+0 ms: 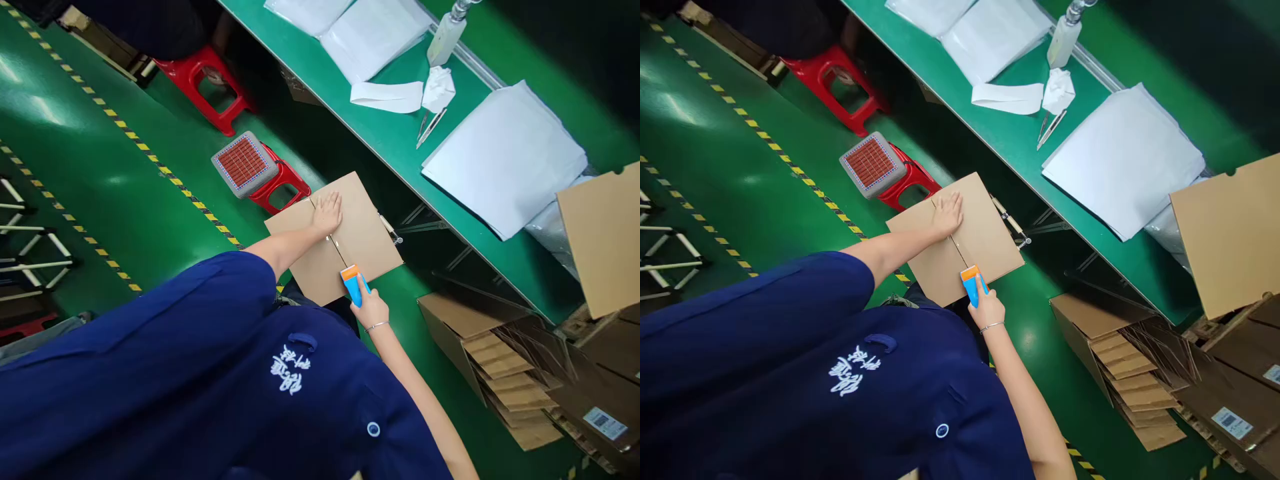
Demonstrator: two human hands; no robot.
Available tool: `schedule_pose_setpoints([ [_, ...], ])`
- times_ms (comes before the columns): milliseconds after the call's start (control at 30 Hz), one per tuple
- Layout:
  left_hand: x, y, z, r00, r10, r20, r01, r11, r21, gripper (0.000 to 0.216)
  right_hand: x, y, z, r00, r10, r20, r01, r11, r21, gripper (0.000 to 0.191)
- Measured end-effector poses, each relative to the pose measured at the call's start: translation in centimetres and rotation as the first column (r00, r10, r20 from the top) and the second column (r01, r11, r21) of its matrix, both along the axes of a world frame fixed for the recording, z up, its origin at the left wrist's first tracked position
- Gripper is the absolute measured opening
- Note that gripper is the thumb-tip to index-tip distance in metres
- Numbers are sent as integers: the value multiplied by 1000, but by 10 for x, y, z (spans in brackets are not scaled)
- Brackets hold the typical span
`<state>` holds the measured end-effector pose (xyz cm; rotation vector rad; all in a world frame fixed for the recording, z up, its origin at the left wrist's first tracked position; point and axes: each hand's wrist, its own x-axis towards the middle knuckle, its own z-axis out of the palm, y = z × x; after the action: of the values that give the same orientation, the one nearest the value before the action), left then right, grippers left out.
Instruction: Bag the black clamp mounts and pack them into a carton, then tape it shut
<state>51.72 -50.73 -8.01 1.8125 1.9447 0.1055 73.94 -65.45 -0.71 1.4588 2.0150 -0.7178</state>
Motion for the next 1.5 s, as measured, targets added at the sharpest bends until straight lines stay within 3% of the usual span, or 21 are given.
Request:
schedule_pose_setpoints([
  [167, 62, -37, -16, 978, -188, 85, 188, 982, 6, 56, 18, -13, -3, 1000, -9, 7, 9, 1000, -21, 77],
  [267, 74, -44, -27, 970, -207, 126, 204, 978, 38, 57, 34, -24, -9, 999, -30, 26, 31, 998, -46, 77],
  [500, 106, -64, -35, 963, -170, 211, 139, 979, 152, 52, 46, -39, -17, 998, -34, -54, 32, 999, -28, 79],
  [633, 119, -81, -44, 927, -294, 232, 259, 951, 170, 55, 77, -67, -21, 995, -76, -64, 72, 996, -61, 74],
  [700, 120, -83, -46, 855, -464, 231, 428, 883, 193, 59, 105, -88, -21, 994, -87, -60, 82, 994, -74, 72],
  [800, 119, -81, -46, 679, -703, 211, 671, 711, 210, 61, 159, -126, -18, 994, -91, -53, 86, 991, -99, 69],
  [933, 116, -77, -46, 459, -865, 203, 854, 493, 169, 60, 223, -180, -21, 995, -100, 0, 98, 978, -183, 67],
  [1000, 113, -76, -46, 263, -928, 264, 948, 300, 109, 59, 234, -192, -32, 993, -117, 28, 120, 965, -232, 69],
  [1100, 110, -74, -46, -47, -912, 408, 999, -47, 9, 57, 222, -173, -66, 991, -134, 23, 134, 939, -317, 74],
  [1167, 110, -75, -47, -112, -886, 450, 986, -154, -59, 57, 203, -144, -96, 986, -166, 0, 156, 928, -337, 78],
  [1233, 112, -78, -51, -85, -887, 453, 975, -167, -146, 59, 182, -111, -128, 980, -199, -29, 177, 920, -349, 77],
  [1333, 114, -84, -64, 23, -902, 431, 942, -125, -311, 65, 156, -73, -165, 965, -251, -79, 210, 916, -343, 65],
  [1500, 117, -97, -101, 145, -937, 317, 882, -22, -470, 58, 128, -41, -190, 912, -367, -183, 299, 900, -317, 40],
])
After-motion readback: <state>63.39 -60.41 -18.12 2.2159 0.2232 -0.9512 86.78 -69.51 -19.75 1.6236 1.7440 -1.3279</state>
